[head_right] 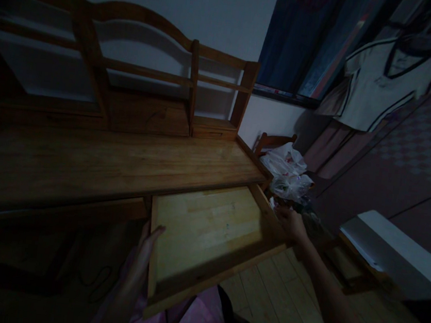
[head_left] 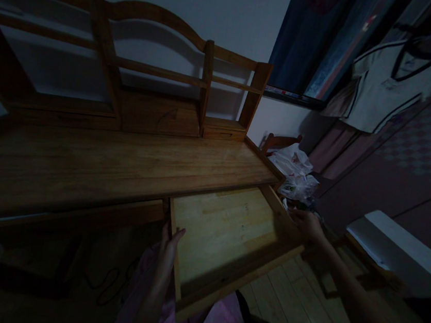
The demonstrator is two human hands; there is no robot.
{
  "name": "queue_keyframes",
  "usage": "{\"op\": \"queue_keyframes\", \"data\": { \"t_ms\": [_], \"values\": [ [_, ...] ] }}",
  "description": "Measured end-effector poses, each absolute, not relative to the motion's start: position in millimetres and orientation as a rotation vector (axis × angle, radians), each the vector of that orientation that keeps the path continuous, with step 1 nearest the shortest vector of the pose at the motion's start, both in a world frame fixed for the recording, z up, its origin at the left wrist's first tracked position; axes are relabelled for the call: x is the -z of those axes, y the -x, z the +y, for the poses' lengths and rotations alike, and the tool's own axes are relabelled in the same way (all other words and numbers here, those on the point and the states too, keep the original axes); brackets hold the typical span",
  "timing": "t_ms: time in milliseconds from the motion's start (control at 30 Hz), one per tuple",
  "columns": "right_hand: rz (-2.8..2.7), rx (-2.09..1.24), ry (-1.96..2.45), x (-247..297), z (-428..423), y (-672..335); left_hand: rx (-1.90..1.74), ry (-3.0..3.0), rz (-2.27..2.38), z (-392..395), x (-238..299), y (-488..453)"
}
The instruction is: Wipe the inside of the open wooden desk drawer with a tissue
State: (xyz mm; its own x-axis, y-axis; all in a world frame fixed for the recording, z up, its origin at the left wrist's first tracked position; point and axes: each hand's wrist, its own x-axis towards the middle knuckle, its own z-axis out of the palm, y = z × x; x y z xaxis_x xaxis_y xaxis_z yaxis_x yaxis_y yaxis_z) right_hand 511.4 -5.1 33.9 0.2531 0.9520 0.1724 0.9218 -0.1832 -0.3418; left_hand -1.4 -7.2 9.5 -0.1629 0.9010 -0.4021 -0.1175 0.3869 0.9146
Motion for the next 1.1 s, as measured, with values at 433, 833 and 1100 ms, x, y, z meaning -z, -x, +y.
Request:
{"op": "queue_keyframes", "data": {
  "t_ms": [433,833,1100],
  "values": [
    [-1.831,-0.162,2.048,-31.5,-20.1,-520.9,-1.063,-0.825,1.464,-12.1,-3.9,7.2],
    [-1.826,-0.167,2.049,-32.7,-21.1,-511.8,-1.072,-0.796,1.417,-9.7,-9.5,3.5],
    [-1.831,-0.183,2.057,-34.2,-22.4,-510.2,-1.031,-0.756,1.510,-12.9,-0.9,11.0]
  ]
}}
